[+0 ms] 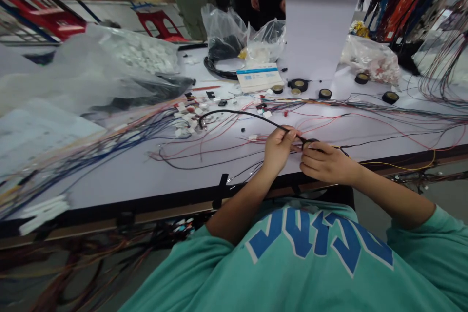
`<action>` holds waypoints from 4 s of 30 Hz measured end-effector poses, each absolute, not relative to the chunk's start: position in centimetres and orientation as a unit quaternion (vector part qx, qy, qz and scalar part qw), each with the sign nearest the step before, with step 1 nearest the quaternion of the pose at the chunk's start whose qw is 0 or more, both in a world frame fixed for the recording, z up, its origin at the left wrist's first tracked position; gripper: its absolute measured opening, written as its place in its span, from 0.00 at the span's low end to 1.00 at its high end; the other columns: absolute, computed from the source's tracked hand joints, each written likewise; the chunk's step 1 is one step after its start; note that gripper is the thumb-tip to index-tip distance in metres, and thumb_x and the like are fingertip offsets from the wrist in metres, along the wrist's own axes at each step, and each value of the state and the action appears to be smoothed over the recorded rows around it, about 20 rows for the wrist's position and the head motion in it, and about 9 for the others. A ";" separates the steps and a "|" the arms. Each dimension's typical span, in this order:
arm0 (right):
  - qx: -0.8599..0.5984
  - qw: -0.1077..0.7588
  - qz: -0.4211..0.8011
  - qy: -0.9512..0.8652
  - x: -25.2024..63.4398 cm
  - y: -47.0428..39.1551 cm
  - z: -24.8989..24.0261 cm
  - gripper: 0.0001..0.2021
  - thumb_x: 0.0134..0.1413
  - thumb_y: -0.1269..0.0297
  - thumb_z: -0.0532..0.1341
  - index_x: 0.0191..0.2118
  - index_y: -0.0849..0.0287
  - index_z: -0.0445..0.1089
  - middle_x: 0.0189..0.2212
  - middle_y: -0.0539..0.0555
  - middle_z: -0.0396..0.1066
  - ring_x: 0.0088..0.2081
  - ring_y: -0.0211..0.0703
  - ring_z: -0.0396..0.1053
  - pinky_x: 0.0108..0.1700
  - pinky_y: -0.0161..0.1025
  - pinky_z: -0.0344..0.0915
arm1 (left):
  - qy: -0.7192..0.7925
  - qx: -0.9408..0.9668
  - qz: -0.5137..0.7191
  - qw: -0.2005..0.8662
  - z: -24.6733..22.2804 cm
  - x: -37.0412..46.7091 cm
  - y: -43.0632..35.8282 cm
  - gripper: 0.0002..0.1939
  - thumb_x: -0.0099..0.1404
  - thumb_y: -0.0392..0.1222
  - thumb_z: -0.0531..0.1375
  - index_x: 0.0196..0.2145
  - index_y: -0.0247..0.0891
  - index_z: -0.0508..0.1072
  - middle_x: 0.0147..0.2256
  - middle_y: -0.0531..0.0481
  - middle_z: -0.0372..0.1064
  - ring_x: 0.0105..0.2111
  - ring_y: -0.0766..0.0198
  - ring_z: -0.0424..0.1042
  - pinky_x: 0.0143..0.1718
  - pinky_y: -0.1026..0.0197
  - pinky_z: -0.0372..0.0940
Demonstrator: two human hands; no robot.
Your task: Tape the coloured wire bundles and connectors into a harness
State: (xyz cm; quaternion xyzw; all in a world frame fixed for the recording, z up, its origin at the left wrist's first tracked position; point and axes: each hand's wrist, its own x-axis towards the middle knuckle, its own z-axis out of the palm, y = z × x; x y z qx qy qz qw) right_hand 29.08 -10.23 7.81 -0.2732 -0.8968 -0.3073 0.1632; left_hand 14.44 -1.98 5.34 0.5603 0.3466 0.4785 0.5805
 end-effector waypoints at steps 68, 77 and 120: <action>-0.613 0.248 -0.013 -0.750 34.5 -10.0 2.9 0.20 0.54 0.61 0.57 0.53 0.59 0.63 0.49 0.61 0.68 0.49 0.51 0.65 0.51 0.50 0.60 | 0.420 0.566 0.339 0.623 7.9 16.2 0.5 0.13 0.48 0.45 0.64 0.21 0.31 0.69 0.17 0.51 0.67 0.17 0.67 0.67 0.15 0.68 0.63; -0.636 0.292 -0.010 -0.714 36.1 -10.4 3.9 0.16 0.57 0.57 0.53 0.48 0.57 0.68 0.44 0.59 0.72 0.47 0.50 0.68 0.48 0.49 0.62 | 0.442 0.581 0.311 0.609 8.3 16.1 0.6 0.09 0.53 0.42 0.60 0.24 0.30 0.70 0.19 0.50 0.69 0.18 0.67 0.69 0.16 0.68 0.62; -0.505 0.277 -0.001 -0.817 32.9 -5.6 8.5 0.10 0.57 0.67 0.51 0.37 0.56 0.70 0.41 0.54 0.72 0.44 0.41 0.66 0.50 0.46 0.51 | 0.329 0.817 0.330 0.340 9.2 15.7 -2.2 0.10 0.58 0.44 0.56 0.26 0.38 0.74 0.25 0.51 0.73 0.27 0.64 0.71 0.35 0.62 0.66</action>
